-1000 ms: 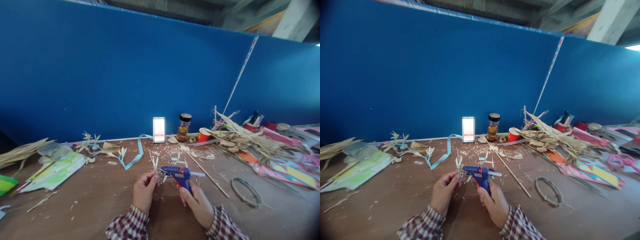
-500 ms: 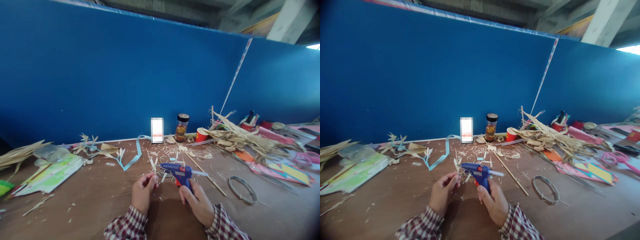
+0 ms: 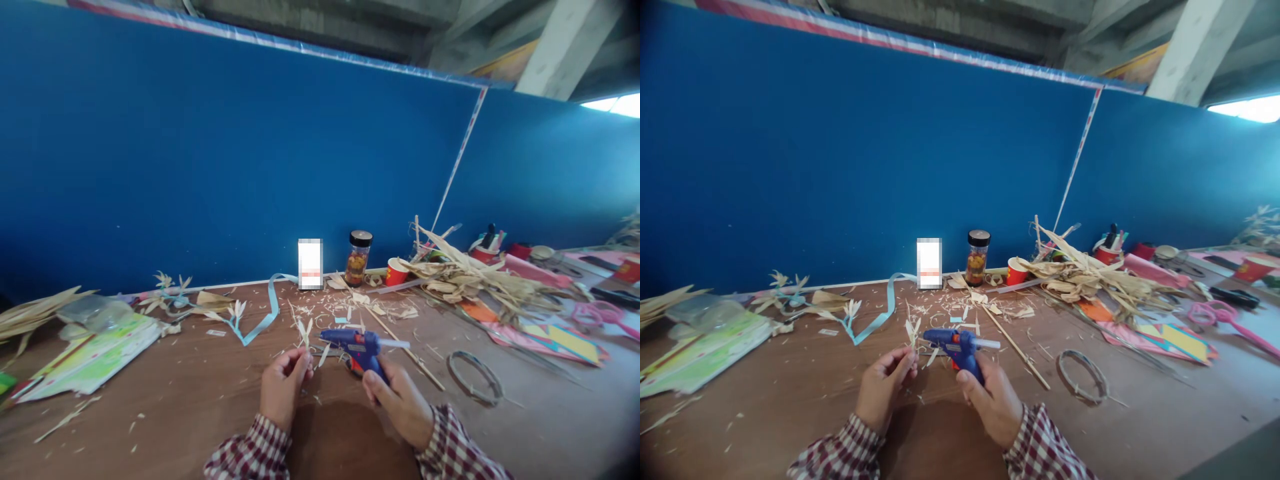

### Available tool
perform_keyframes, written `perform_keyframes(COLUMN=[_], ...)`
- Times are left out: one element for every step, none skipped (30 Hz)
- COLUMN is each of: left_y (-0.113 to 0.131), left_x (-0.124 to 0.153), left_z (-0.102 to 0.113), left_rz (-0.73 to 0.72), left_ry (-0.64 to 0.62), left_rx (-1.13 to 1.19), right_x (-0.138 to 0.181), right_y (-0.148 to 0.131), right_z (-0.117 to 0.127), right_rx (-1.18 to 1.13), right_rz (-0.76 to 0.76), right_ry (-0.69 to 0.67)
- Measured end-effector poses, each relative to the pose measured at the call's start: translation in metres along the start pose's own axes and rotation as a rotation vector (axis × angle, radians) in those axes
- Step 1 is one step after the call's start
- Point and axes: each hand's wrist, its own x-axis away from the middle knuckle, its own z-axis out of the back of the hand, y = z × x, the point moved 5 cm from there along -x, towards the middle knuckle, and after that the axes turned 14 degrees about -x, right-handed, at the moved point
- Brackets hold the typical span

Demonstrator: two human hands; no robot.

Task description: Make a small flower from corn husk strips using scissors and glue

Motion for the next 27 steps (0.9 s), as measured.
perform_keyframes(left_y=[0.000,0.000,0.001,0.002,0.003,0.004,0.006,0.007,0.009,0.010,0.010,0.011,0.010,0.010,0.010,0.009,0.008,0.008,0.008,0.007,0.008,0.008,0.007,0.007,0.006,0.004,0.003], left_x=[0.000,0.000,0.000,0.000,0.001,0.001,0.002,0.003,0.004,0.004,0.005,0.005,0.005,0.005,0.005,0.005,0.004,0.004,0.004,0.004,0.004,0.003,0.003,0.003,0.003,0.003,0.002], left_z=[0.000,0.000,0.000,0.000,0.000,0.000,0.000,0.000,0.000,0.000,0.000,-0.001,-0.001,-0.001,-0.001,-0.001,-0.001,-0.001,-0.001,-0.001,-0.001,-0.001,-0.001,0.000,0.000,0.000,0.000], left_rz=[-0.007,-0.014,-0.018,-0.020,-0.020,-0.020,-0.021,-0.019,-0.016,-0.013,-0.011,-0.009,-0.006,-0.001,0.005,0.012,0.020,0.025,0.027,0.024,0.016,0.006,-0.002,-0.005,-0.001,0.009,0.019], left_ry=[-0.006,-0.010,-0.014,-0.017,-0.019,-0.018,-0.019,-0.021,-0.022,-0.021,-0.020,-0.019,-0.018,-0.017,-0.016,-0.016,-0.017,-0.019,-0.022,-0.024,-0.023,-0.023,-0.021,-0.018,-0.015,-0.014,-0.013], left_rx=[-0.011,-0.020,-0.027,-0.031,-0.034,-0.035,-0.037,-0.039,-0.042,-0.044,-0.048,-0.051,-0.051,-0.047,-0.040,-0.033,-0.024,-0.018,-0.016,-0.017,-0.020,-0.026,-0.034,-0.040,-0.044,-0.047,-0.050], right_x=[0.001,0.002,0.002,0.002,0.001,0.001,0.000,-0.001,-0.001,-0.001,-0.002,-0.002,-0.002,-0.002,-0.002,-0.002,-0.002,-0.002,-0.002,-0.002,-0.002,-0.002,-0.002,-0.002,-0.002,-0.002,-0.002], right_y=[0.002,0.004,0.005,0.006,0.006,0.006,0.006,0.006,0.006,0.005,0.005,0.005,0.005,0.004,0.004,0.004,0.004,0.004,0.004,0.005,0.005,0.004,0.004,0.003,0.003,0.002,0.002], right_z=[-0.001,-0.002,-0.003,-0.005,-0.006,-0.007,-0.008,-0.009,-0.010,-0.010,-0.010,-0.010,-0.010,-0.010,-0.010,-0.010,-0.010,-0.010,-0.010,-0.010,-0.010,-0.010,-0.011,-0.011,-0.011,-0.011,-0.010], right_rx=[0.010,0.017,0.021,0.019,0.012,0.001,-0.008,-0.014,-0.014,-0.008,-0.001,0.004,0.006,0.006,0.004,0.002,0.001,0.003,0.004,0.005,0.005,0.007,0.009,0.012,0.014,0.015,0.015], right_rz=[-0.010,-0.011,-0.008,-0.007,-0.008,-0.011,-0.014,-0.018,-0.022,-0.024,-0.025,-0.026,-0.023,-0.017,-0.009,-0.002,0.002,0.002,-0.002,-0.007,-0.009,-0.009,-0.005,0.000,0.004,0.008,0.010], right_ry=[-0.012,-0.019,-0.025,-0.035,-0.045,-0.052,-0.055,-0.056,-0.055,-0.053,-0.051,-0.052,-0.054,-0.056,-0.057,-0.057,-0.056,-0.054,-0.051,-0.051,-0.053,-0.056,-0.061,-0.063,-0.066,-0.068,-0.068])
